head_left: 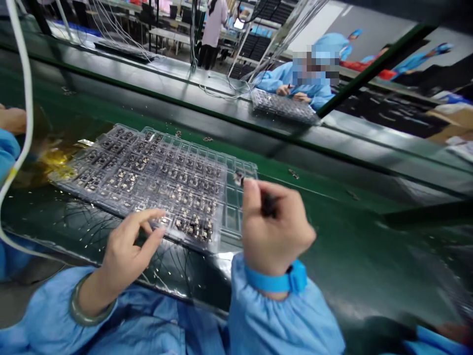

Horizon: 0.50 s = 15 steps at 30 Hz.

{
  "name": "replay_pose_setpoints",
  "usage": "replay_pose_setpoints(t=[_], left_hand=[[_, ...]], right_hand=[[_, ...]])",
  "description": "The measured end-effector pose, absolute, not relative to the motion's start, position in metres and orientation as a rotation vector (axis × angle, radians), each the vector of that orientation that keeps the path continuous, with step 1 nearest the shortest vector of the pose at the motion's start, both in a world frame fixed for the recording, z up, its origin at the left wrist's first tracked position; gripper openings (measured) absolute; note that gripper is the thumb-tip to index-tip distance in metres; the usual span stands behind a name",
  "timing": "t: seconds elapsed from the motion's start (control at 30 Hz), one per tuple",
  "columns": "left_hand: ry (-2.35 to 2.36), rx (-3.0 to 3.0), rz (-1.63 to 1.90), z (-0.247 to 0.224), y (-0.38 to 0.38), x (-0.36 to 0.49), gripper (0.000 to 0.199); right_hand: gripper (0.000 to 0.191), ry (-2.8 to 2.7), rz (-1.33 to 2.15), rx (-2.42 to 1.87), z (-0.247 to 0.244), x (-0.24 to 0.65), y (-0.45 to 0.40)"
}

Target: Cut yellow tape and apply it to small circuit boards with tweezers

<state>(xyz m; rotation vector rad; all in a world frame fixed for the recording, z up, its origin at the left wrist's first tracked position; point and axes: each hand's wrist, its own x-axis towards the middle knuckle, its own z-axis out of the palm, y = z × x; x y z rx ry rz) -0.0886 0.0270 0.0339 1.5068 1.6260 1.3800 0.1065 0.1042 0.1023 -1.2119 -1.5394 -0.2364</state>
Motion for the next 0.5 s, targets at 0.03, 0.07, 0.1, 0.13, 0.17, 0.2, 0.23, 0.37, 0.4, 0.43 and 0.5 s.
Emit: replay_pose_setpoints(t=[0.03,0.07,0.1,0.13,0.17,0.2,0.23,0.37,0.4,0.43,0.5], left_hand=[[1.74,1.69,1.368,0.033,0.031,-0.099,0.029],[1.812,1.854,1.328,0.031,0.036,-0.108,0.029],[1.857,1.972,1.268,0.029,0.039,-0.116,0.027],[1.88,2.052,1.206,0.026,0.043,-0.121,0.025],[1.893,2.106,1.163,0.022,0.045,-0.125,0.022],[1.899,2.147,1.141,0.018,0.047,-0.127,0.02],[1.899,2.187,1.14,0.014,0.047,-0.127,0.018],[1.909,2.285,1.205,0.003,0.045,-0.122,0.018],[1.908,2.293,1.206,0.002,0.044,-0.121,0.018],[1.907,2.296,1.21,0.001,0.043,-0.121,0.018],[1.91,2.3,1.225,-0.001,0.042,-0.121,0.018]], right_hand=[[0.012,-1.564,-0.328,-1.241,0.108,0.105,0.122],[0.015,-1.611,-0.405,-1.265,0.115,0.102,0.14],[0.017,-1.666,-0.47,-1.281,0.12,0.098,0.158],[0.018,-1.765,-0.5,-1.29,0.125,0.09,0.176],[0.017,-1.899,-0.503,-1.296,0.127,0.079,0.194],[0.016,-2.048,-0.486,-1.33,0.128,0.066,0.21],[0.018,-2.199,-0.46,-1.388,0.126,0.051,0.225],[0.024,-2.614,-0.332,-1.35,0.096,-0.004,0.267],[0.024,-2.681,-0.299,-1.328,0.087,-0.012,0.272],[0.023,-2.735,-0.268,-1.312,0.078,-0.018,0.275],[0.021,-2.806,-0.215,-1.285,0.065,-0.023,0.276]])
